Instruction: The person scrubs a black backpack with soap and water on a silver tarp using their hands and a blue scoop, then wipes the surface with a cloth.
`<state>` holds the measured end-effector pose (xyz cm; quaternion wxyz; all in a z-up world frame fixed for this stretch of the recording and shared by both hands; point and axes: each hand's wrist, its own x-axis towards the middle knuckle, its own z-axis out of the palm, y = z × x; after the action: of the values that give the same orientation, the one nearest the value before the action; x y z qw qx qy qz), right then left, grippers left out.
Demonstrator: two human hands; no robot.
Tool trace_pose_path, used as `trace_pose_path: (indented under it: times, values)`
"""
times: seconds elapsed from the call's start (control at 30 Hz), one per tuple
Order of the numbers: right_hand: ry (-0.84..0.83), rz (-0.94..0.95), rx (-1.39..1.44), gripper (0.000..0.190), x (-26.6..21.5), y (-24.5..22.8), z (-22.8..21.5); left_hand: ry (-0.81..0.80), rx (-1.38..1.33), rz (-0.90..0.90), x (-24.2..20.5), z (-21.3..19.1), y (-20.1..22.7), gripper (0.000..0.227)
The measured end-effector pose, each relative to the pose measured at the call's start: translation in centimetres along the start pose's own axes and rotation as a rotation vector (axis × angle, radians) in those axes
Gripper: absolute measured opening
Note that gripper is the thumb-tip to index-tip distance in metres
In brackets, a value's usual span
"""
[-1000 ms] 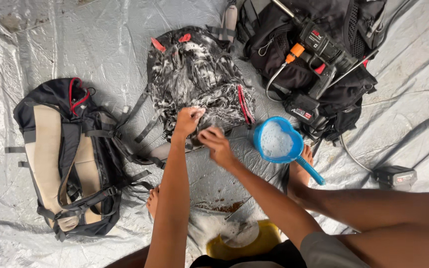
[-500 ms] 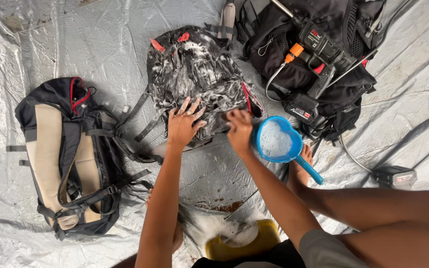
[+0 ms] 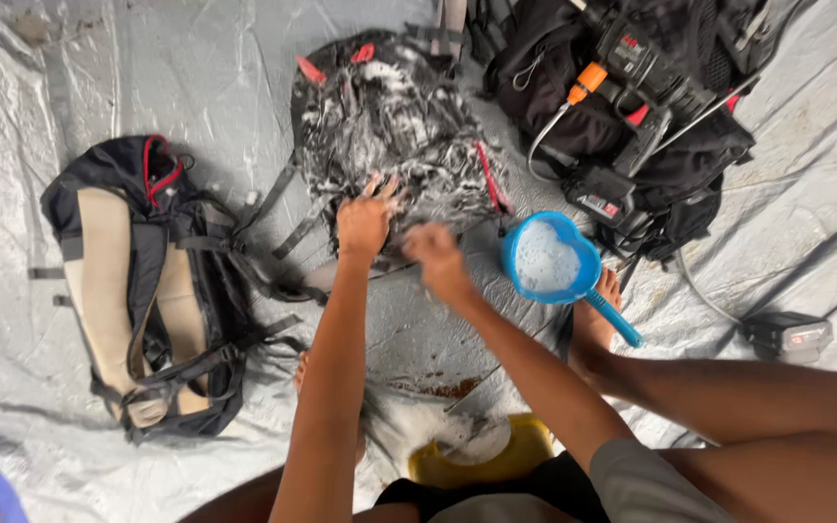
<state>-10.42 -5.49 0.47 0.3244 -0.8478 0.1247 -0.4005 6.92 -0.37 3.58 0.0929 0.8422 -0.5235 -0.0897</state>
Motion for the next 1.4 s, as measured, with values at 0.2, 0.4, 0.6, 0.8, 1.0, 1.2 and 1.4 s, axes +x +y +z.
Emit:
trace_pose_path:
  times: [0.2,0.4,0.6,0.8,1.0,1.2,1.4]
  values:
    - [0.230,0.247,-0.268,0.020,0.2,0.0,-1.7,0.086,-0.043,-0.061,1.9,0.7,0.8,0.010]
    - [0.199,0.143,-0.260,0.024,0.9,3.2,-3.4,0.128,-0.116,-0.084,0.8,-1.9,2.1,0.012]
    - [0.456,0.321,-0.308,0.011,5.2,5.2,-2.0,0.076,-0.117,-0.095,0.7,-0.4,1.7,0.057]
    - [0.472,0.450,-0.706,0.032,5.9,5.9,-4.3,0.037,-0.156,-0.048,-0.6,-0.3,1.6,0.044]
    - [0.271,0.391,-0.488,0.018,-1.2,-0.1,0.2,0.027,-0.126,-0.080,0.0,1.9,0.9,0.058]
    - [0.425,0.342,-0.543,0.007,5.5,5.3,-3.7,0.023,-0.068,-0.063,0.1,1.0,1.7,0.054]
    - [0.165,0.243,-0.191,0.014,-0.4,0.1,0.0,0.008,-0.081,-0.061,-0.6,1.3,1.7,0.055]
